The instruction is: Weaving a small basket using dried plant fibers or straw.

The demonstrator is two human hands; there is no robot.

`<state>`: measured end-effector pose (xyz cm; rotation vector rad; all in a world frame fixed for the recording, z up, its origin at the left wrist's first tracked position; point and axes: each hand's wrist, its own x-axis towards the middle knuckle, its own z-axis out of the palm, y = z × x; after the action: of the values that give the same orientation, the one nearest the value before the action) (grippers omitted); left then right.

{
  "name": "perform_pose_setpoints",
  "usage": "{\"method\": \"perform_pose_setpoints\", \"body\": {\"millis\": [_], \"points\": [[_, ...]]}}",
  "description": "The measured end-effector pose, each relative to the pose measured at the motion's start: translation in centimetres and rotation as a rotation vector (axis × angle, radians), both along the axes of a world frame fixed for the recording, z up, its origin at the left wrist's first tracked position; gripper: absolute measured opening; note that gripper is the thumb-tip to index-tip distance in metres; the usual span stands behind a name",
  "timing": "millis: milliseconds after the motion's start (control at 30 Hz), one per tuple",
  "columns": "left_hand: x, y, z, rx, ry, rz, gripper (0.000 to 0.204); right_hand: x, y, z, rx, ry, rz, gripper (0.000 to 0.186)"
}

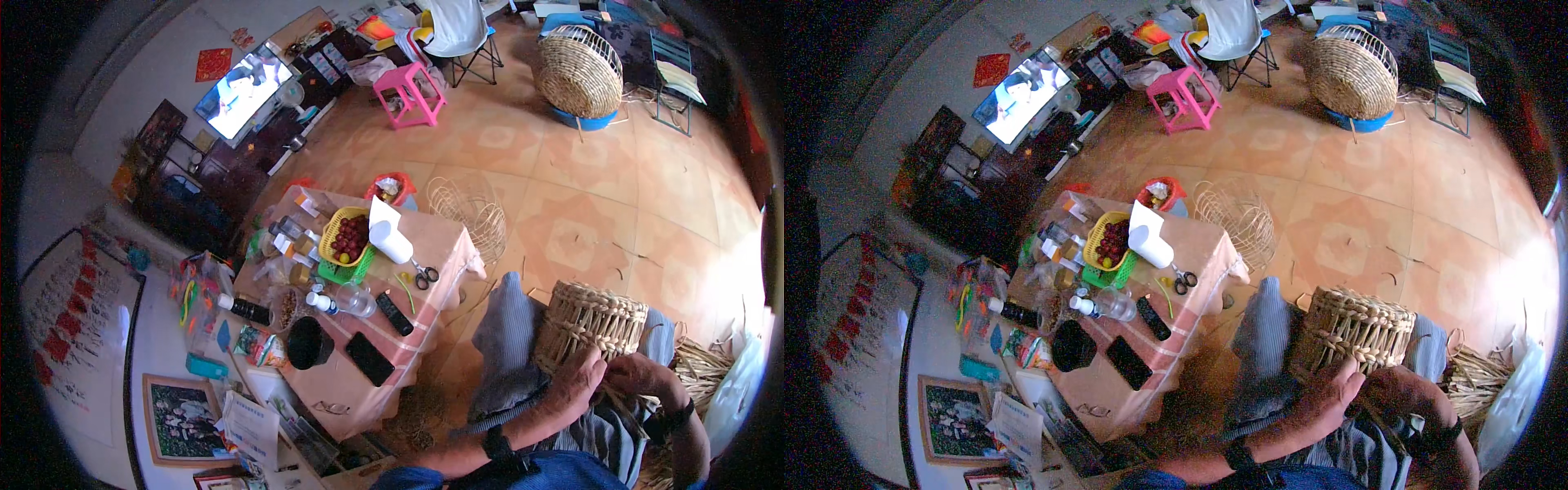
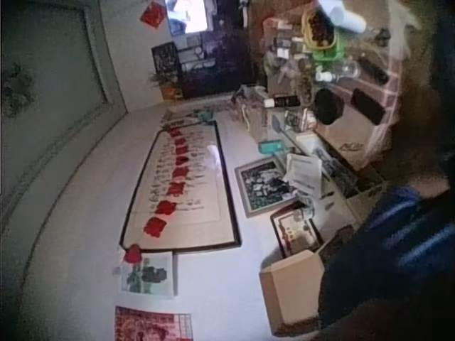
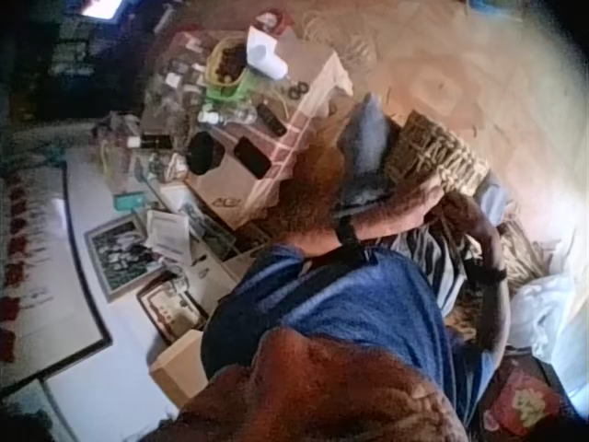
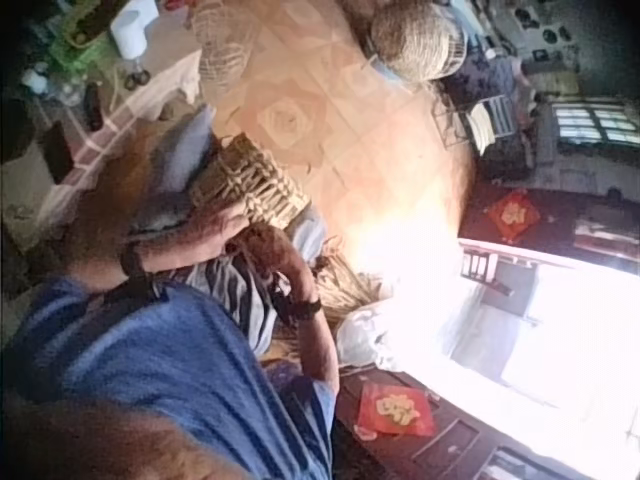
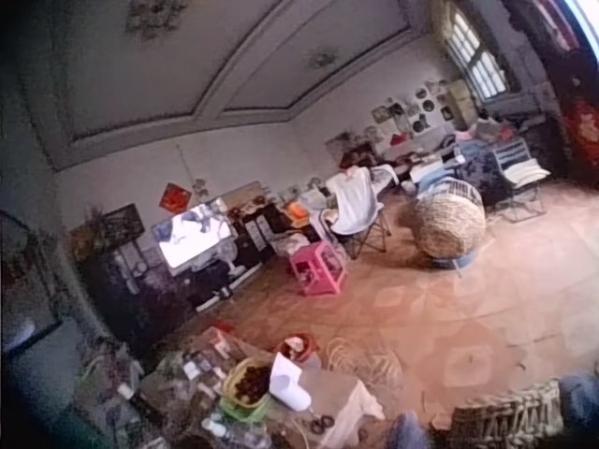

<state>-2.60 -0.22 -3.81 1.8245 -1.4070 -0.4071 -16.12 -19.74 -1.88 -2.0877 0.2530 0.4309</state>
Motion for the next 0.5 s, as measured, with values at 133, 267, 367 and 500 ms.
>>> {"method": "perform_pose_setpoints", "body": {"millis": [133,267,367,500], "points": [[-0.2,-0.2,0.1,-0.069,0.135,0.049,0.015,-0.4,1.0,0.7,0.131,-0.082,-0.204,0.024],[0.3,0.3,-0.8,-0.079,0.163,-0.008,0.022,-0.6,4.4,2.4,-0.060,-0.173,-0.321,0.019],[0.8,0.5,-0.4,-0.068,-0.066,-0.112,0.023,-1.5,5.9,1.5,-0.289,-0.314,-0.504,0.020],[0.6,0.1,0.0,0.013,0.054,-0.048,0.016,-1.3,6.6,0.6,-0.560,-0.265,-0.402,0.021]]}}
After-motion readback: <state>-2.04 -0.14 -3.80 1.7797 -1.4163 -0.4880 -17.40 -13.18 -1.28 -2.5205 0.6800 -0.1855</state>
